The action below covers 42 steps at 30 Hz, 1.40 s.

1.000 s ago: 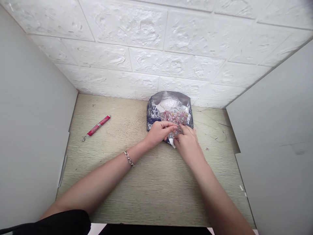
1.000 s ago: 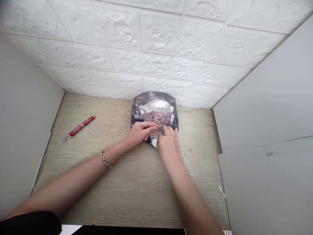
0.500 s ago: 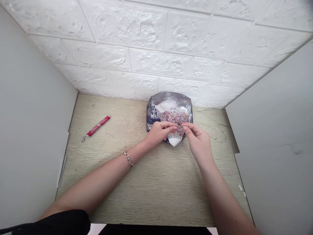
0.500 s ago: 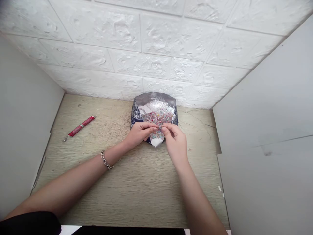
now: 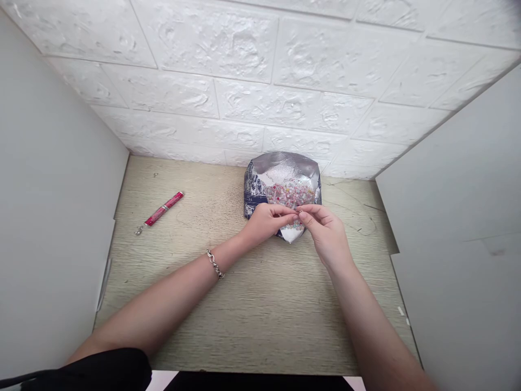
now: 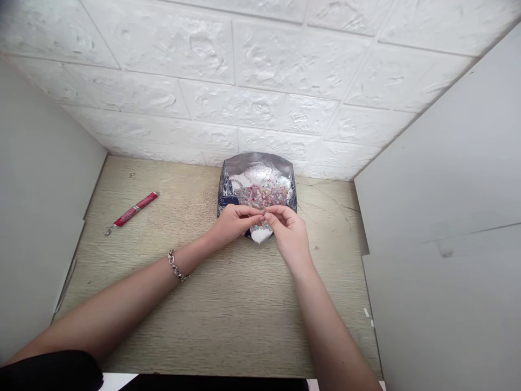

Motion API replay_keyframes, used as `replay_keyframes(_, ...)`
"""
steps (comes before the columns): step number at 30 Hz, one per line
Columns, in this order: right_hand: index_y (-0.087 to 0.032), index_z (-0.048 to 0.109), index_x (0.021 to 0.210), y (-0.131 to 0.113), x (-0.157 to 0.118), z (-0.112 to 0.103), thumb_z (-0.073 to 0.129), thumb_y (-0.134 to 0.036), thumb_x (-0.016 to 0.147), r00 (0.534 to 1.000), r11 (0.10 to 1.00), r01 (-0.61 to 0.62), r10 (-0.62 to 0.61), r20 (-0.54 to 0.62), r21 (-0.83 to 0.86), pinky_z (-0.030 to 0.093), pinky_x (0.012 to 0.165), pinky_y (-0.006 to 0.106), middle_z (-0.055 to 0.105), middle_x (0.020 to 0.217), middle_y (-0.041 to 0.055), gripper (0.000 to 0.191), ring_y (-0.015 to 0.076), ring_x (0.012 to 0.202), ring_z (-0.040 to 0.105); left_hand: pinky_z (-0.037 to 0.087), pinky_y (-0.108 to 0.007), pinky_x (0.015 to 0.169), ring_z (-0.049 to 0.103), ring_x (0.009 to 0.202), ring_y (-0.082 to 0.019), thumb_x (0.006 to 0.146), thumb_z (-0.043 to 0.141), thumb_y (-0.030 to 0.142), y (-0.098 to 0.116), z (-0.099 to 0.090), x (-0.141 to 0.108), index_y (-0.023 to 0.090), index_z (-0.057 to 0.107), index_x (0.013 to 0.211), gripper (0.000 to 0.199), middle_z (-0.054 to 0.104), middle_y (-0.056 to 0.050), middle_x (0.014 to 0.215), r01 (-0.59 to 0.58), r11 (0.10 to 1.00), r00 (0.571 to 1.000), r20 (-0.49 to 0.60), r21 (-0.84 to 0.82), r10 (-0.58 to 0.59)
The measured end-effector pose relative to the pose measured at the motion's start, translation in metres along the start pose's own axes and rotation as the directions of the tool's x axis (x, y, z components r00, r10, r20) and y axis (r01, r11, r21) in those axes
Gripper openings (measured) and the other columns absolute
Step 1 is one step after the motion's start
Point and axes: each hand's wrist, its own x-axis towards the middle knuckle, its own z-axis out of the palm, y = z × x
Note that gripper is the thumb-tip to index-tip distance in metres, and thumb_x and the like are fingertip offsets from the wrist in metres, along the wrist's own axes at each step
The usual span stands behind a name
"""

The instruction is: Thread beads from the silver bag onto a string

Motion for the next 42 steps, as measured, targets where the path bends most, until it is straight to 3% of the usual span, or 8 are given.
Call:
replay_keyframes(13, -0.016, 0.059, 0.079, -0.0002, -0.0002, 0.0003, 0.064, -0.032, 0.065, 0.999, 0.994, 0.049, -0.048, 0.015, -0.102, 0.046, 0.063, 0.026, 0.063, 0.075, 0.0027, 0.021, 0.0134, 0.07, 0.057, 0.03, -0.018, 0.042, 0.042, 0.045, -0.005, 0.07, 0.06, 0.03, 0.0002, 0.0008, -0.0005, 0.013, 0.07, 0.076, 0.021, 0.059, 0.001, 0.055, -0.01, 1.0, 1.0, 0.012, 0.008, 0.009)
replay_keyframes(22, -0.016, 0.06, 0.077, -0.0035, -0.0008, 0.0017, 0.065, -0.029, 0.064, 1.0, 0.996, 0.002, 0.0, 0.03, -0.085, 0.045, 0.062, 0.025, 0.062, 0.072, 0.0015, 0.019, 0.0114, 0.066, 0.055, 0.034, -0.019, 0.047, 0.049, 0.052, -0.008, 0.07, 0.06, 0.031, -0.0027, 0.0011, 0.0, 0.014, 0.07, 0.073, 0.02, 0.063, -0.001, 0.061, -0.039, 0.998, 0.999, 0.01, 0.044, 0.038)
replay_keyframes(32, -0.018, 0.062, 0.072, -0.0031, 0.0008, 0.0005, 0.075, -0.027, 0.054, 0.984, 0.943, -0.18, 0.176, 0.042, 0.28, 0.045, 0.071, 0.022, 0.064, 0.074, -0.0011, 0.023, 0.0088, 0.069, 0.057, 0.04, -0.019, 0.052, 0.054, 0.059, -0.009, 0.07, 0.06, 0.029, -0.0018, 0.001, -0.0003, 0.013, 0.07, 0.077, 0.02, 0.067, -0.004, 0.07, -0.02, 1.0, 1.0, -0.006, 0.015, 0.02)
replay_keyframes(42, -0.018, 0.064, 0.07, -0.0022, 0.0012, 0.0016, 0.075, -0.025, 0.053, 0.984, 0.946, -0.18, 0.172, 0.05, 0.271, 0.045, 0.069, 0.022, 0.064, 0.071, -0.0013, 0.022, 0.0086, 0.068, 0.056, 0.04, -0.019, 0.051, 0.054, 0.058, -0.009, 0.07, 0.06, 0.029, -0.0041, 0.0013, 0.0005, 0.013, 0.07, 0.076, 0.02, 0.067, -0.003, 0.07, -0.028, 0.999, 1.0, -0.003, 0.016, 0.028)
